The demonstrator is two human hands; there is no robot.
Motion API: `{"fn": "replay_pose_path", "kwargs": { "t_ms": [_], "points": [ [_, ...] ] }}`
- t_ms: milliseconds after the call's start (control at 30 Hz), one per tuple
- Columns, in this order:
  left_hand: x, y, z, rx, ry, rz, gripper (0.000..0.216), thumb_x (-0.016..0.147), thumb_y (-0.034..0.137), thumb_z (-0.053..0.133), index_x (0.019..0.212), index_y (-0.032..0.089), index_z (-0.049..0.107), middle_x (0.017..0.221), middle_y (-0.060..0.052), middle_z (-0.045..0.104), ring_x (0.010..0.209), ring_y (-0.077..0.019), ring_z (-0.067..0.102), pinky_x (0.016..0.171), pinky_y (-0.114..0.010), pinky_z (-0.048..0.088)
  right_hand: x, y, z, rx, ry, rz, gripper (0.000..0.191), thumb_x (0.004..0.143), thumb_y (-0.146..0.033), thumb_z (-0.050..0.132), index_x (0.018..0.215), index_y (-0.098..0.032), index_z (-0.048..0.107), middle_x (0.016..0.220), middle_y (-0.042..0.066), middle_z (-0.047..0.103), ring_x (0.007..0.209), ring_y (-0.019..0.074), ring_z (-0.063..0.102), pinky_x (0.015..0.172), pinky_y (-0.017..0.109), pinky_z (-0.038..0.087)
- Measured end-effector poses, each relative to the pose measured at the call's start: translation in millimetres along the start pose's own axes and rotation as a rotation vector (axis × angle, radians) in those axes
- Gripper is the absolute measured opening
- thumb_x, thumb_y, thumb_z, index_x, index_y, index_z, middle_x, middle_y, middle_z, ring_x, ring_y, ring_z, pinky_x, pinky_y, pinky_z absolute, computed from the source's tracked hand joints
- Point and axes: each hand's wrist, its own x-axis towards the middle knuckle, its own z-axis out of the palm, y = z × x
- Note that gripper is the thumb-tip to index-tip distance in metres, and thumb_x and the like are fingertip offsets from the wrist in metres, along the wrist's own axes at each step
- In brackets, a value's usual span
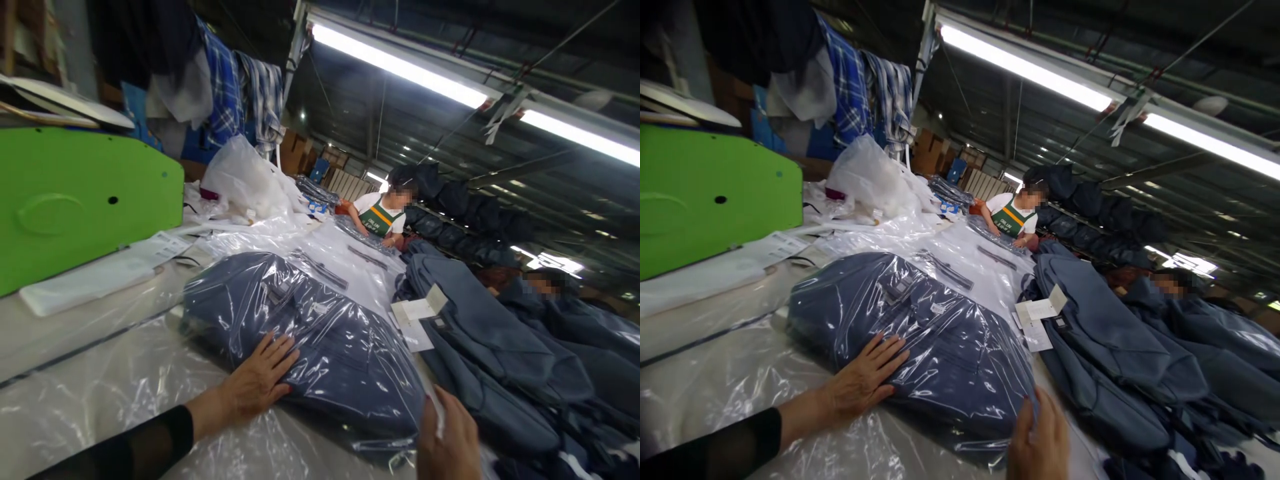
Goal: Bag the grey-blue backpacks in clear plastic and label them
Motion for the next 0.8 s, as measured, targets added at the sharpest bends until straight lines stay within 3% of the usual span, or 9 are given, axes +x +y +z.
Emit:
{"fn": "replay_pose_path", "kwargs": {
  "t_ms": [100,200,333,433,533,633,700,800],
  "points": [
    [-1,-1,0,-0.006,0.023,-0.004,0.056,0.09,0.031,0.057,0.142,0.016,0.04,0.146,-0.016,0.042,0.135,-0.0347,0.037,0.11,-0.058,0.027,-7,-75,36,0.082,-0.06,-0.394,0.041,0.097,-0.04,0.037,0.114,-0.012,0.062,0.115,0.014,0.065,0.108,0.0245,0.058,0.096,0.039,0.044],
    [-4,-1,1,-0.006,0.028,0.012,0.059,0.089,0.031,0.06,0.142,0.015,0.039,0.146,-0.016,0.041,0.135,-0.0349,0.036,0.11,-0.058,0.027,-39,-106,72,-0.025,-0.215,-0.551,0.043,0.097,-0.038,0.034,0.124,-0.014,0.058,0.129,0.014,0.059,0.119,0.0303,0.053,0.098,0.048,0.042],
    [-9,2,-3,-0.032,-0.017,0.009,0.064,0.085,0.027,0.064,0.143,0.019,0.038,0.148,-0.017,0.038,0.137,-0.0359,0.033,0.11,-0.06,0.026,-82,-96,92,-0.141,-0.423,-0.552,0.047,0.096,-0.04,0.035,0.132,-0.019,0.054,0.137,0.013,0.052,0.127,0.0382,0.046,0.1,0.059,0.035],
    [-13,3,-13,-0.036,-0.041,-0.084,0.069,0.081,0.032,0.069,0.142,0.029,0.039,0.15,-0.016,0.035,0.138,-0.0407,0.028,0.107,-0.069,0.018,-87,-91,91,-0.163,-0.479,-0.522,0.047,0.095,-0.04,0.036,0.134,-0.02,0.052,0.14,0.012,0.05,0.129,0.0381,0.044,0.102,0.06,0.032],
    [-18,-2,-22,-0.014,-0.052,-0.227,0.077,0.075,0.048,0.071,0.143,0.033,0.038,0.152,-0.017,0.031,0.139,-0.0472,0.018,0.104,-0.076,0.006,-81,-93,88,-0.164,-0.457,-0.513,0.048,0.095,-0.041,0.037,0.134,-0.018,0.053,0.138,0.014,0.051,0.127,0.0387,0.046,0.101,0.059,0.034],
    [-23,-9,-25,-0.012,-0.093,-0.27,0.079,0.076,0.054,0.068,0.145,0.034,0.034,0.154,-0.016,0.026,0.14,-0.0474,0.013,0.105,-0.073,0.005,-77,-95,88,-0.12,-0.352,-0.555,0.047,0.095,-0.039,0.037,0.131,-0.015,0.055,0.137,0.019,0.051,0.126,0.0394,0.046,0.101,0.059,0.033],
    [-25,-11,-24,-0.02,-0.122,-0.269,0.08,0.077,0.054,0.067,0.146,0.035,0.031,0.155,-0.015,0.024,0.141,-0.0462,0.012,0.106,-0.072,0.006,-79,-96,86,-0.034,-0.283,-0.627,0.041,0.096,-0.032,0.037,0.127,-0.016,0.058,0.133,0.018,0.055,0.126,0.0348,0.048,0.104,0.056,0.03],
    [-26,-9,-24,-0.029,-0.148,-0.272,0.08,0.078,0.052,0.067,0.147,0.035,0.03,0.156,-0.015,0.021,0.142,-0.0455,0.009,0.106,-0.072,0.005,-88,-103,79,0.137,-0.278,-0.727,0.035,0.097,-0.025,0.037,0.123,-0.023,0.06,0.132,0.007,0.058,0.125,0.023,0.05,0.11,0.044,0.026]
  ]
}}
